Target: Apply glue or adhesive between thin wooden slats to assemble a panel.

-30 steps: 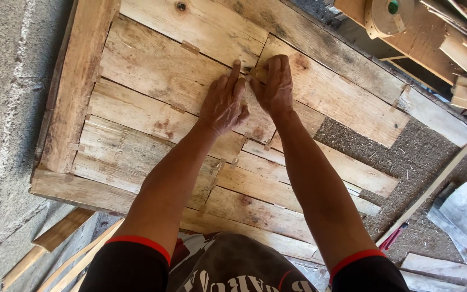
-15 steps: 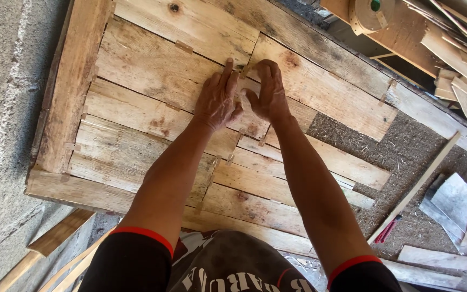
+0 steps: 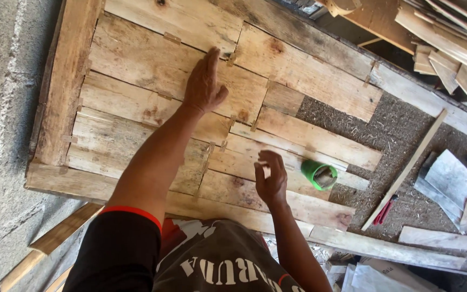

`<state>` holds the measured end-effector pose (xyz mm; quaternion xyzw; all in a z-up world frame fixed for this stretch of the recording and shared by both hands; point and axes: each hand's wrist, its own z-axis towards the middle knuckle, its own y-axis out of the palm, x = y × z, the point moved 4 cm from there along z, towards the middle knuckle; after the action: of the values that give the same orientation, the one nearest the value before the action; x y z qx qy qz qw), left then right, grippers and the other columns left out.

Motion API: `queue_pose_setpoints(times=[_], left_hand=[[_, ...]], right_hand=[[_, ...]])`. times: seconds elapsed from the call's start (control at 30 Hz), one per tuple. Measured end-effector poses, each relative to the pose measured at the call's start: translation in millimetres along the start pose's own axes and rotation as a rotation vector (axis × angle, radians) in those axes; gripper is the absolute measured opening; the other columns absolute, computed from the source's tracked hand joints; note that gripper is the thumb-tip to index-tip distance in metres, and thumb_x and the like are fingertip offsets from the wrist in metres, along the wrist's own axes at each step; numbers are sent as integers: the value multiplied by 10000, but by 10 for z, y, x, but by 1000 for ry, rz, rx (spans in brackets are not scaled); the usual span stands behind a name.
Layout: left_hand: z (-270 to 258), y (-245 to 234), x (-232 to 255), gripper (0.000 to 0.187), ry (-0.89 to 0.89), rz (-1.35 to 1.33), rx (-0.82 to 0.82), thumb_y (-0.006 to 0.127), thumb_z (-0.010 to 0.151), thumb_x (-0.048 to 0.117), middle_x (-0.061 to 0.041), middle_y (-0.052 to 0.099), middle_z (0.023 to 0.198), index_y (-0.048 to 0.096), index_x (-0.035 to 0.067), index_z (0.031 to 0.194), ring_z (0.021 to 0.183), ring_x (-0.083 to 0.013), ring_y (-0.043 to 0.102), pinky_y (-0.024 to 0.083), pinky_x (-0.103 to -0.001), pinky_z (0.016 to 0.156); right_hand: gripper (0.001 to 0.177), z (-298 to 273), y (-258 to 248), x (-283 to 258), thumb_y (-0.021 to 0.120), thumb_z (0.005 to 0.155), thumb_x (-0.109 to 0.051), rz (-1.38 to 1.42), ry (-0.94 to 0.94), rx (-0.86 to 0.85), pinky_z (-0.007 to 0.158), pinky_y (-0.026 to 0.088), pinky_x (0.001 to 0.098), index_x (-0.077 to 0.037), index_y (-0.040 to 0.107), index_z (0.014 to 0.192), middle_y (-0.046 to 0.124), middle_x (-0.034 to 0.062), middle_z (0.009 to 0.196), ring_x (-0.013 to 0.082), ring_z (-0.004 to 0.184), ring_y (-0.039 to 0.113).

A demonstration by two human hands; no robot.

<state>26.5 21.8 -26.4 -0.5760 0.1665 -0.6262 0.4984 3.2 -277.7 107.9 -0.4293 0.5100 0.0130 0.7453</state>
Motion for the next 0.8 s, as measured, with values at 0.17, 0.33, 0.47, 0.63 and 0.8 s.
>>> queue_pose_setpoints(times=[0.17, 0.33, 0.47, 0.63, 0.8], left_hand=[[-86, -332, 69, 838, -40, -152, 112, 706, 903, 218, -255, 409, 1559, 264, 29, 1590, 1400, -432, 482, 467, -457, 1156], [-551, -986, 318, 439, -233, -314, 220, 687, 1011, 172, -158, 587, 1328, 507, 61, 1395, 855, -269, 645, 589, -376, 778], [-1277, -1440, 300, 64, -348, -428, 539, 583, 1059, 58, -106, 617, 1083, 620, 17, 1090, 839, -203, 653, 580, -327, 690], [-2328, -1621, 383, 109, -528, -56, 596, 562, 1114, 53, -157, 608, 991, 607, 7, 1026, 863, -336, 615, 510, -446, 778], [-3005, -1325, 600, 78, -526, 8, 511, 604, 997, 61, -138, 638, 984, 595, 50, 920, 897, -351, 646, 542, -444, 800]], right_hand=[[227, -711, -146, 100, 673, 930, -5, 50, 169, -22, 734, 602, 330, -24, 643, 1154, 674, 161, 1201, 251, 959, 721], [210, -1053, -287, 158, 675, 933, -13, 22, 199, -13, 733, 601, 329, -23, 646, 1141, 675, 158, 1193, 252, 953, 715], [198, -1172, -357, 207, 667, 938, -17, 33, 229, -5, 739, 593, 330, -33, 657, 1135, 682, 144, 1191, 221, 892, 733], [198, -1215, -423, 154, 681, 931, -16, 23, 182, -18, 746, 589, 335, -30, 662, 1128, 680, 144, 1172, 228, 901, 723], [190, -1268, -493, 72, 680, 940, -15, 11, 122, -67, 757, 596, 338, -30, 663, 1129, 676, 147, 1173, 246, 935, 713]])
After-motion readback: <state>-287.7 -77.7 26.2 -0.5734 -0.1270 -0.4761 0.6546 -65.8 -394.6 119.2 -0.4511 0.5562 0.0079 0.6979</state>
